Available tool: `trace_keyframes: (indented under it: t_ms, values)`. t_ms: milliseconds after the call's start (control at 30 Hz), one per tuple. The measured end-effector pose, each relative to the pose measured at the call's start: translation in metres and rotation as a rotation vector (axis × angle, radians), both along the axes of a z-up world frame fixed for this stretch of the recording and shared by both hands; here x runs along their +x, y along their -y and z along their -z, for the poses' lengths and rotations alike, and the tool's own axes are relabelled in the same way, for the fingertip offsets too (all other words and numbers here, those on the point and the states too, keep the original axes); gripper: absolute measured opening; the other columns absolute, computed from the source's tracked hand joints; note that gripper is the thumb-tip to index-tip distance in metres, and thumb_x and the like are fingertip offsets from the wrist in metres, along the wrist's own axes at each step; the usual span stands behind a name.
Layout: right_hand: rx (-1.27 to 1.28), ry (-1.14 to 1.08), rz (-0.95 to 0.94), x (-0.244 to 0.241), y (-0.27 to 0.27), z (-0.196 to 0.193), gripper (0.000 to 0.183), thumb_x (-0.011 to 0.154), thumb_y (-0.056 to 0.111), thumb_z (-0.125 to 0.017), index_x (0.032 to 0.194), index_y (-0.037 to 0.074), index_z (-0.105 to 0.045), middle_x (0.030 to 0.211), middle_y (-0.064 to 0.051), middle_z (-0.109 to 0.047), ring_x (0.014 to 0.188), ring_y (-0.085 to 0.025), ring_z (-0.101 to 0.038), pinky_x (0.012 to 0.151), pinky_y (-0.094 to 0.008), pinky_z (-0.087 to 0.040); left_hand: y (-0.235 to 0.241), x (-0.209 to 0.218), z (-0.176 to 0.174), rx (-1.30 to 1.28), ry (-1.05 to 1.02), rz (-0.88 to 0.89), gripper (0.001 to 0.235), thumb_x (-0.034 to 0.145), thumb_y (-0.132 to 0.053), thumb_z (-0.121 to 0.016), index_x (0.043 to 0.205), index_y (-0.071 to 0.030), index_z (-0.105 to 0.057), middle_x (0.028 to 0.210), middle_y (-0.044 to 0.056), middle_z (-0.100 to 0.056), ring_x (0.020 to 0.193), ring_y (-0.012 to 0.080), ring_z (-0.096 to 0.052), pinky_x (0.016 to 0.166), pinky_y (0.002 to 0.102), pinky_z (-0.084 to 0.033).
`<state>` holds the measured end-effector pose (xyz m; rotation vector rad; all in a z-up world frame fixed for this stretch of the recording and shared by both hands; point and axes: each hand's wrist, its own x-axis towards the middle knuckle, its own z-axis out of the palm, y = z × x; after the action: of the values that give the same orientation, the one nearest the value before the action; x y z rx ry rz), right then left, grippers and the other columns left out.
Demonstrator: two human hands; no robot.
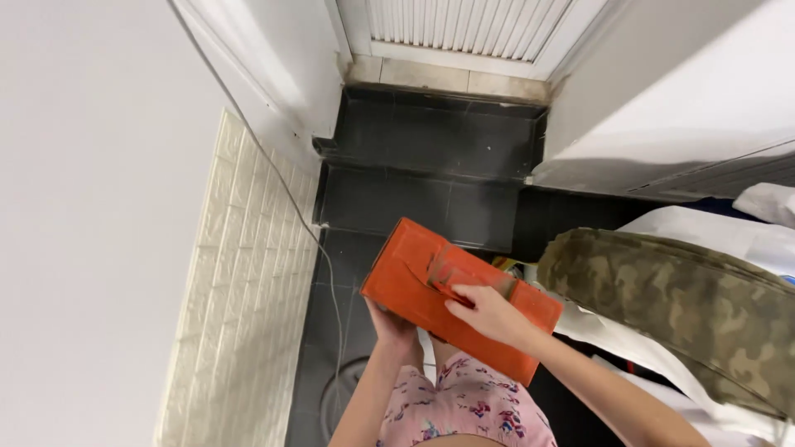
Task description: The person organizes items in a cluttered room by first closing a red toolbox and placing it on a shelf. They then pick up a purple box, close its flaps, and place it on the same shelf. Finally, they gather a pile of clothes from a table and place them on the shelf next to the boxes.
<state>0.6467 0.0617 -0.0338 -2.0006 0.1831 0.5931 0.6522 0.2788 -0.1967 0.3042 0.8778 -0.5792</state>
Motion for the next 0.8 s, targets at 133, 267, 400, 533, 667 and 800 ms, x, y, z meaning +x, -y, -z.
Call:
trace_keyframes:
  t_ms: [133, 267, 400, 533, 667, 800]
  values:
    - [-0.013, -0.026, 0.038, 0.045, 0.002, 0.017, 0.032, 0.094, 0.025, -0.07, 0.073, 0.011, -0.052, 0.063, -0.004, -0.053, 0.067, -0.012, -0.053, 0.064, -0.03, -0.049, 0.005, 0.044, 0.019, -0.016, -0.076, 0.011, 0.101, 0.081, -0.086, -0.057, 0.159, -0.027, -0.032, 0.16, 0.012, -0.034, 0.15, 0.0381, -0.032, 0.128, 0.058, -0.02]
    - [-0.081, -0.09, 0.006, 0.093, 0.014, 0.053, 0.038, 0.095, 0.029, -0.068, 0.067, 0.013, -0.048, 0.056, -0.003, -0.051, 0.055, -0.018, -0.049, 0.059, -0.031, -0.045, 0.024, 0.085, 0.044, -0.052, -0.119, -0.005, 0.099, 0.084, -0.084, -0.058, 0.161, -0.028, -0.029, 0.163, 0.011, -0.031, 0.152, 0.0374, -0.03, 0.129, 0.058, -0.02]
    - [-0.132, -0.032, -0.052, 0.139, 0.033, 0.097, 0.039, 0.092, 0.034, -0.071, 0.07, 0.009, -0.05, 0.059, -0.014, -0.054, 0.059, -0.023, -0.053, 0.061, -0.038, -0.047, 0.043, 0.12, 0.073, -0.099, -0.142, -0.042, 0.098, 0.086, -0.082, -0.059, 0.163, -0.03, -0.026, 0.166, 0.011, -0.027, 0.154, 0.0366, -0.027, 0.13, 0.057, -0.019]
    - [-0.106, -0.012, -0.094, 0.191, 0.052, 0.129, 0.036, 0.091, 0.031, -0.07, 0.072, 0.007, -0.051, 0.063, -0.017, -0.053, 0.063, -0.021, -0.053, 0.062, -0.038, -0.047, 0.057, 0.151, 0.107, -0.136, -0.175, -0.091, 0.097, 0.088, -0.08, -0.059, 0.165, -0.031, -0.024, 0.168, 0.01, -0.024, 0.156, 0.0361, -0.025, 0.131, 0.056, -0.019]
    - [-0.126, -0.022, -0.127, 0.246, 0.064, 0.157, 0.04, 0.091, 0.035, -0.069, 0.069, 0.009, -0.048, 0.06, -0.012, -0.049, 0.061, -0.02, -0.051, 0.063, -0.036, -0.046, 0.062, 0.173, 0.177, -0.129, -0.132, -0.117, 0.071, 0.097, -0.072, -0.052, 0.151, -0.027, -0.044, 0.123, 0.005, -0.032, 0.113, 0.0308, -0.035, 0.128, 0.057, -0.026]
    - [-0.142, 0.049, -0.138, 0.299, 0.072, 0.204, 0.038, 0.094, 0.034, -0.066, 0.079, 0.0, -0.059, 0.078, -0.028, -0.064, 0.077, -0.041, -0.068, 0.072, -0.045, -0.053, 0.057, 0.177, 0.157, 0.173, 0.127, 0.117, 0.088, 0.101, -0.062, -0.057, 0.165, -0.007, -0.031, 0.168, 0.02, -0.032, 0.155, 0.0433, -0.025, 0.129, 0.057, -0.018]
